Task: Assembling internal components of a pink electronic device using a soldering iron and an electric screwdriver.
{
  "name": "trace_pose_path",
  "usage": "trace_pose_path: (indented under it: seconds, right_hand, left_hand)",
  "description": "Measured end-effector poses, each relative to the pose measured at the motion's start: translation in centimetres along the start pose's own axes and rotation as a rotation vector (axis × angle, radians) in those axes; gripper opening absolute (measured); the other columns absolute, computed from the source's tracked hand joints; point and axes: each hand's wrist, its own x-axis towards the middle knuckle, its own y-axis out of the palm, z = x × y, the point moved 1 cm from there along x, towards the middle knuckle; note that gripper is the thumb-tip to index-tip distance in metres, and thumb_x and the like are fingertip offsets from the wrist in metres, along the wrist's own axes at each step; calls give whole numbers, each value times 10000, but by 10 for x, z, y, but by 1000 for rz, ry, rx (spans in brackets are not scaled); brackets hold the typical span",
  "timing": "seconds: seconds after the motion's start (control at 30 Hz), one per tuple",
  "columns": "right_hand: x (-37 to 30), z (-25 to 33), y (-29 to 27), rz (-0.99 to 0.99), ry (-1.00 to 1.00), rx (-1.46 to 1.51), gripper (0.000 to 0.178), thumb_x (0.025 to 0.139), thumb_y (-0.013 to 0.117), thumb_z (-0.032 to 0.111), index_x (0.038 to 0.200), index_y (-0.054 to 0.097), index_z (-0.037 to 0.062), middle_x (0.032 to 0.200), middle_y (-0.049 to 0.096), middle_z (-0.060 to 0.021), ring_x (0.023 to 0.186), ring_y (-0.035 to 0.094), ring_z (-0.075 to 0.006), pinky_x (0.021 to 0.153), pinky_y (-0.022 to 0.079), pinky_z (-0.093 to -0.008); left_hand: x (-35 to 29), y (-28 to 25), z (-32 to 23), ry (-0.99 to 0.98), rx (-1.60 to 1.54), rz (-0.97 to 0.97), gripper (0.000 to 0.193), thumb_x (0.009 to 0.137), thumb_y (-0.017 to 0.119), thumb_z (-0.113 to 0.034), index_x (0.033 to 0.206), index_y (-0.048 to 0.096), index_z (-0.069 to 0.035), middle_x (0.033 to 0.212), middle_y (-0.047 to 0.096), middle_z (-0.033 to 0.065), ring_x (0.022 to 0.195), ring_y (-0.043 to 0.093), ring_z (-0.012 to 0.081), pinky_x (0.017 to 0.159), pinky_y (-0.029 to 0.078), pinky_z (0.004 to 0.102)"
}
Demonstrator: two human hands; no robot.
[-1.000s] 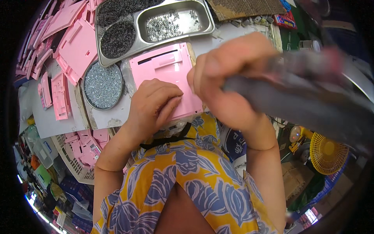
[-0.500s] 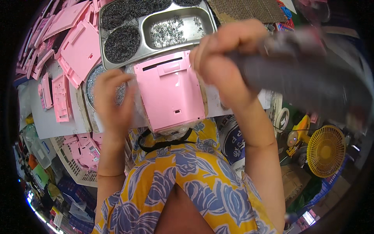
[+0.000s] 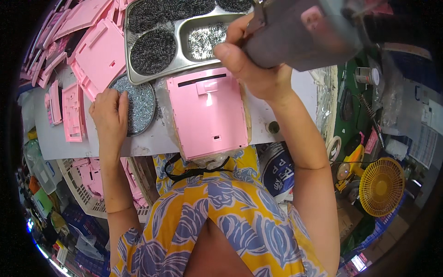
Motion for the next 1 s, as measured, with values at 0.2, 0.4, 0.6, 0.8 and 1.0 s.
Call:
trace_pose_path:
  seconds: [0.2,0.4,0.6,0.8,1.0]
  right_hand:
    - [10,52,28,49,-24,322,232,1031,587,318,1122,505,121,619,437,35,552,428,-110,541,406,-322]
    - [3,70,78,109,103,453,385,967,699,470,1058,477,170,596,505,49,483,466,-103,479,389,-279]
    - [7,71,82,121,92,445,383,962,708,464,1037,466,177,592,504,55,477,473,-98,477,396,-268]
    - [9,69,96,79,170,425,379,958,717,454,1036,471,176,584,493,59,475,468,-96,479,398,-260]
    - [11,63,102,118,152,388,322,986,692,399,1059,487,162,586,479,58,483,449,-98,481,382,-272]
  left_hand:
    - [5,-19,-22,170,-268,-127,107,849,777,-162,886,687,-117,876,694,16,878,618,237,869,371,421]
    - [-15,-7,-76,394,-605,-82,196,806,811,-98,956,686,-118,871,711,-13,783,625,192,851,382,391]
    - [-15,-4,-73,421,-664,-129,201,799,819,-104,947,685,-112,868,712,-19,771,610,175,852,387,401]
    - [-16,1,-66,430,-682,-155,220,773,836,-127,923,677,-109,844,693,-20,757,597,176,851,389,409]
    - [-14,-1,-58,441,-653,-165,174,789,826,-132,884,683,-105,819,675,-14,742,597,183,837,402,404]
